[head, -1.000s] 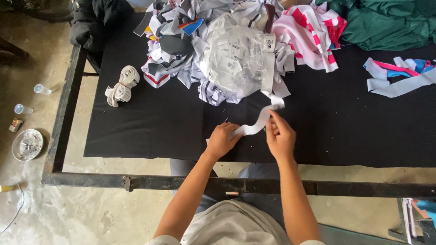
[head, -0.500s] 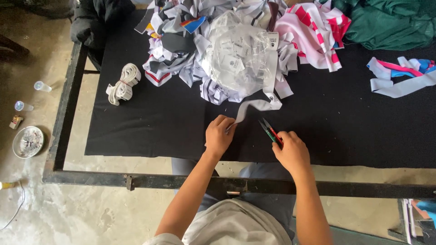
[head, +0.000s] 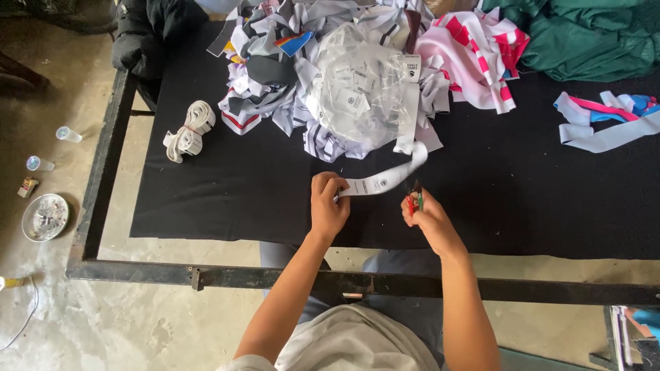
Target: Cutting individual fabric labels from a continuous strip using scissors
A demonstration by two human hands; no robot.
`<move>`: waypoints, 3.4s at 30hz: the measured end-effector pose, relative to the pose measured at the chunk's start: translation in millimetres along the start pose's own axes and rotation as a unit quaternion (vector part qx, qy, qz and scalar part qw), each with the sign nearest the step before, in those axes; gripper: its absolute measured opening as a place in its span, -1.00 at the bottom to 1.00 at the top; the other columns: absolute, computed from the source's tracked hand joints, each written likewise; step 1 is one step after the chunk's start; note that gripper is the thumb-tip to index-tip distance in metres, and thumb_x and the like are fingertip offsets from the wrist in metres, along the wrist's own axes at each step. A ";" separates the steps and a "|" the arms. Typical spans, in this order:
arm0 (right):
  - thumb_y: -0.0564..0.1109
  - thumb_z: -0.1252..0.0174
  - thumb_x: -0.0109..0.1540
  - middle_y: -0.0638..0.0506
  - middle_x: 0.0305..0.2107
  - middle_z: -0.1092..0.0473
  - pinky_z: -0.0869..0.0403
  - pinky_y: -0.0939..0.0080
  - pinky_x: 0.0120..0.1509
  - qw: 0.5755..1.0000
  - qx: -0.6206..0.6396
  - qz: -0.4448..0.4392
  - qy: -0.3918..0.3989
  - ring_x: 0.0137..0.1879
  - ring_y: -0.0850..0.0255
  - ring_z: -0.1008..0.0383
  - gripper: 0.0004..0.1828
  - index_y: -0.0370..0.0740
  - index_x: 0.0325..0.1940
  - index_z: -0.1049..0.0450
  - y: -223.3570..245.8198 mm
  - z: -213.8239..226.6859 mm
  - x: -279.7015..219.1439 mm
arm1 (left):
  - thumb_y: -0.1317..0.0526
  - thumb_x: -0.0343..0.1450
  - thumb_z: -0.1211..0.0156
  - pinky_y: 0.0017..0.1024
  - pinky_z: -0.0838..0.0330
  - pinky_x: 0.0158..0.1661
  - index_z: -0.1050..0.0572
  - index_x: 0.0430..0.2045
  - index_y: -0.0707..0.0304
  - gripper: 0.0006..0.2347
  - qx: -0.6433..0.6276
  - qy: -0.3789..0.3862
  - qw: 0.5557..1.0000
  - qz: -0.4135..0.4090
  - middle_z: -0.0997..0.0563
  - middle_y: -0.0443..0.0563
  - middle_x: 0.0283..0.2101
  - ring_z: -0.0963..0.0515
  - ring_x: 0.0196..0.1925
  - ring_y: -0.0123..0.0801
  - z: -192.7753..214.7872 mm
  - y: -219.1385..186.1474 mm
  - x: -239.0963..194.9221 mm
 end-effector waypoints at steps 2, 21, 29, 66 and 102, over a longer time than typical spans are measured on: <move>-0.35 -0.10 0.11 0.06 -0.52 -0.25 -0.36 0.30 -0.27 0.999 -0.017 0.034 -0.016 -0.44 0.33 -0.26 -0.85 -0.23 -0.27 -0.38 2.9 -0.6 4.9 | 0.57 0.17 -0.15 -0.31 -0.46 -0.11 -0.40 -0.46 0.13 -0.73 -0.022 0.019 1.000 0.005 -0.44 -0.03 -0.24 -0.51 -0.09 -0.11 3.5 -12.4 5.0; -0.06 0.16 0.49 -0.17 -0.02 -0.55 -0.59 0.38 -0.30 0.977 -0.080 0.101 -0.172 -0.35 0.21 -0.59 -0.62 -0.33 0.16 -0.49 -35.9 -5.5 32.9 | 0.05 0.42 -0.27 -0.15 -0.42 -0.13 -0.56 -0.21 0.14 -0.78 -0.028 0.116 0.980 -0.162 -0.58 0.07 -0.24 -0.56 -0.17 0.01 -11.5 -69.2 80.5; -0.05 0.08 0.46 -0.10 -0.06 -0.58 -0.58 0.36 -0.32 0.972 -0.126 0.078 -0.184 -0.36 0.18 -0.61 -0.65 -0.25 0.13 -0.55 -38.4 -7.3 29.8 | 0.30 0.34 -0.25 -0.12 -0.51 -0.19 -0.57 -0.18 0.04 -0.80 0.282 0.237 0.899 -0.236 -0.67 -0.03 -0.34 -0.67 -0.19 -0.12 -131.5 26.7 189.1; -0.07 0.09 0.45 -0.09 -0.05 -0.58 -0.46 0.41 -0.42 0.963 -0.170 0.125 -0.167 -0.38 0.22 -0.57 -0.66 -0.20 0.20 -0.50 -29.2 -21.3 36.0 | 0.15 0.30 -0.26 0.04 0.07 0.32 -0.25 0.39 0.00 -0.34 0.211 0.122 0.962 -0.126 -0.13 0.06 0.50 -0.03 0.51 0.08 -18.7 -5.0 105.8; -0.17 0.11 0.32 -0.20 0.00 -0.56 -0.62 0.22 0.17 0.985 -0.048 0.073 -0.149 0.05 0.09 -0.64 -0.61 -0.33 0.18 -0.42 69.3 -4.8 246.2 | -0.34 0.57 0.20 -0.16 -0.32 0.18 -0.45 -0.14 0.23 -0.44 0.377 0.131 0.772 -0.494 -0.52 0.11 -0.01 -0.48 0.01 -0.10 -4.1 64.8 209.1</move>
Point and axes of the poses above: each hand's wrist, its own x-axis towards the middle knuckle, its own z-axis out of the back of the hand, y = z × x, the point moved 5 cm from there along x, towards the middle knuckle
